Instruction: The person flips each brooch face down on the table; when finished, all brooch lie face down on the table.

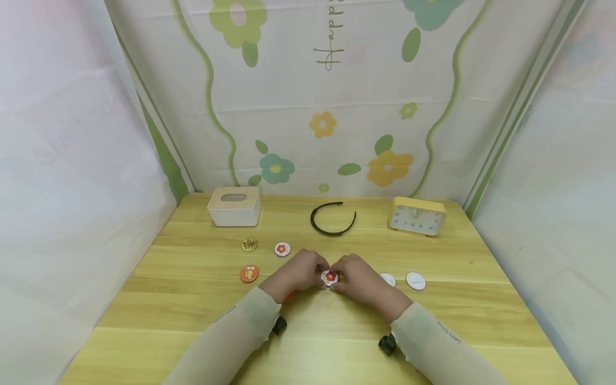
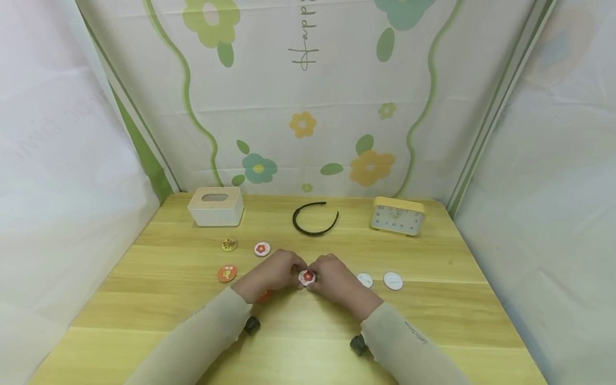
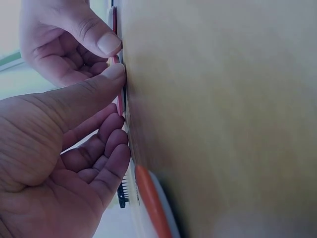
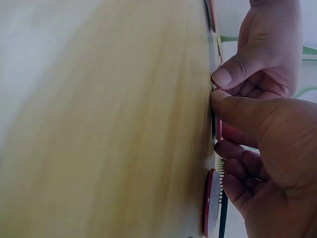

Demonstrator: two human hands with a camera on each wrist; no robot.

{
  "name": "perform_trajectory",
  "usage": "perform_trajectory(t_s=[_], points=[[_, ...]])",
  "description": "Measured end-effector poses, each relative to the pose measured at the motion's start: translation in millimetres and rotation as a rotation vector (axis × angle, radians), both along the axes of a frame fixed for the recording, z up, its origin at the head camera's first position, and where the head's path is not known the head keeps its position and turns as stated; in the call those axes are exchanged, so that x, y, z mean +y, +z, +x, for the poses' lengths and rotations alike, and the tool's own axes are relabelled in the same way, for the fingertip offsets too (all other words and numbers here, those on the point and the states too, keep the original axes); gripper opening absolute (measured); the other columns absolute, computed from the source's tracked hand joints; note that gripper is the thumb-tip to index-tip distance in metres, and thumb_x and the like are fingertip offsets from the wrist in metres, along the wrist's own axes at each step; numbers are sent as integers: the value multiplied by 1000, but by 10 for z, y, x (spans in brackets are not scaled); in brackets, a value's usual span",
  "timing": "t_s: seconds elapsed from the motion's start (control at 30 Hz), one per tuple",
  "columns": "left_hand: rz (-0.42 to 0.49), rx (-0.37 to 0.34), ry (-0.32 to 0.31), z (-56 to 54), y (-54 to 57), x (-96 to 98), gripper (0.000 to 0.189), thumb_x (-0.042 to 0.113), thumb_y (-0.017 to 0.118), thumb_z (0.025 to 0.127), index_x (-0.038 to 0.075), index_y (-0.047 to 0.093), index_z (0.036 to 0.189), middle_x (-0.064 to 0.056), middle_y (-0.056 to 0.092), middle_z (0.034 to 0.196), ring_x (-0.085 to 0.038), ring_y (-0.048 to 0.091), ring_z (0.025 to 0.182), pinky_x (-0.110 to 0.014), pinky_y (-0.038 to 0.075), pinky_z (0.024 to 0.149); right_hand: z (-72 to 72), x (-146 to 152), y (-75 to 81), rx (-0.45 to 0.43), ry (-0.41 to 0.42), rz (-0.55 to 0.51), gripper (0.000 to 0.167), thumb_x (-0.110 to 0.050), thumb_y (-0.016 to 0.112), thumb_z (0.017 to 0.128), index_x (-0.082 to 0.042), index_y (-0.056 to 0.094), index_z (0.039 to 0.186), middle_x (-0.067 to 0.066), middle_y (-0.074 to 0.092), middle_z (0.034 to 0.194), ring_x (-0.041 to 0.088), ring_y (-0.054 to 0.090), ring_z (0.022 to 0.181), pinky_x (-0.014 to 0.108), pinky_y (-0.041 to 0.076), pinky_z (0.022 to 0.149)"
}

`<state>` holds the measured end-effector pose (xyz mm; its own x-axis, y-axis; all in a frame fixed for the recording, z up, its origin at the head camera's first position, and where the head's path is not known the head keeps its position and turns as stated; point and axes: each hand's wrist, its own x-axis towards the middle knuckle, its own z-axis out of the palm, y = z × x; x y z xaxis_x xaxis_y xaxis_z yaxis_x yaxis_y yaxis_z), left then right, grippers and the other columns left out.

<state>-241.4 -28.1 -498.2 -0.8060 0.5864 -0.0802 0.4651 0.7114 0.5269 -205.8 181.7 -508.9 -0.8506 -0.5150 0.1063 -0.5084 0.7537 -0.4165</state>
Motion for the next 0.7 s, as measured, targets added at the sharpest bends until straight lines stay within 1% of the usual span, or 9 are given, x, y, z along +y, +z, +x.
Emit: perform_trajectory(t_s=[0.1, 0.23, 0.33, 0.4, 0.5, 0.57, 0.63, 0.7], points=[[-11, 4, -8, -2, -2, -1, 28, 18, 94, 87, 15, 86, 113, 7, 81, 106, -8, 67, 94, -28, 56, 90, -3, -13, -2, 9, 2, 24, 32, -28, 89, 93, -9, 83, 118, 1, 79, 112, 17, 63, 103, 39, 56, 93], [-27, 4, -21, 5, -5, -14, 28, 21, 94, 87, 15, 86, 114, 7, 82, 108, -8, 69, 97, -28, 57, 92, 13, -5, -10, 24, 9, 42, 32, -31, 87, 96, -9, 83, 118, 1, 79, 112, 16, 63, 104, 37, 57, 93], [-24, 0, -42, 19, 3, -34, 26, 22, 93, 89, 15, 86, 114, 7, 82, 108, -7, 70, 99, -29, 58, 93, 41, 7, -5, 35, 28, 40, 26, -30, 84, 98, -10, 84, 116, 1, 79, 109, 17, 64, 103, 39, 57, 93], [-17, 7, -60, 31, 16, -50, 21, 22, 90, 93, 16, 86, 112, 7, 83, 108, -6, 70, 98, -28, 58, 91, 62, 18, 9, 48, 36, 37, 22, -29, 80, 101, -11, 85, 114, 0, 80, 108, 17, 65, 103, 40, 57, 93], [1, 57, -94, 43, 53, -73, 11, 23, 83, 99, 19, 88, 109, 8, 84, 106, -2, 70, 92, -24, 57, 85, 79, 33, 31, 89, 39, 37, 20, -27, 73, 106, -13, 85, 114, 0, 82, 108, 19, 69, 104, 42, 59, 95], [13, 105, -117, 49, 84, -83, 12, 23, 78, 104, 21, 89, 106, 8, 84, 104, 0, 68, 86, -22, 56, 80, 82, 42, 43, 106, 27, 39, 22, -26, 69, 109, -13, 85, 117, 0, 83, 110, 20, 71, 105, 42, 59, 97], [13, 151, -139, 54, 115, -84, 16, 23, 73, 106, 21, 88, 103, 8, 83, 101, 0, 65, 80, -21, 55, 76, 82, 47, 47, 97, 3, 32, 23, -25, 67, 110, -12, 84, 120, 1, 84, 111, 21, 73, 105, 43, 60, 97], [4, 180, -141, 55, 139, -75, 18, 23, 71, 108, 21, 88, 103, 8, 83, 100, 0, 64, 79, -21, 54, 76, 84, 47, 52, 67, -36, 18, 24, -24, 67, 110, -12, 83, 123, 2, 84, 112, 20, 74, 104, 42, 61, 95]])
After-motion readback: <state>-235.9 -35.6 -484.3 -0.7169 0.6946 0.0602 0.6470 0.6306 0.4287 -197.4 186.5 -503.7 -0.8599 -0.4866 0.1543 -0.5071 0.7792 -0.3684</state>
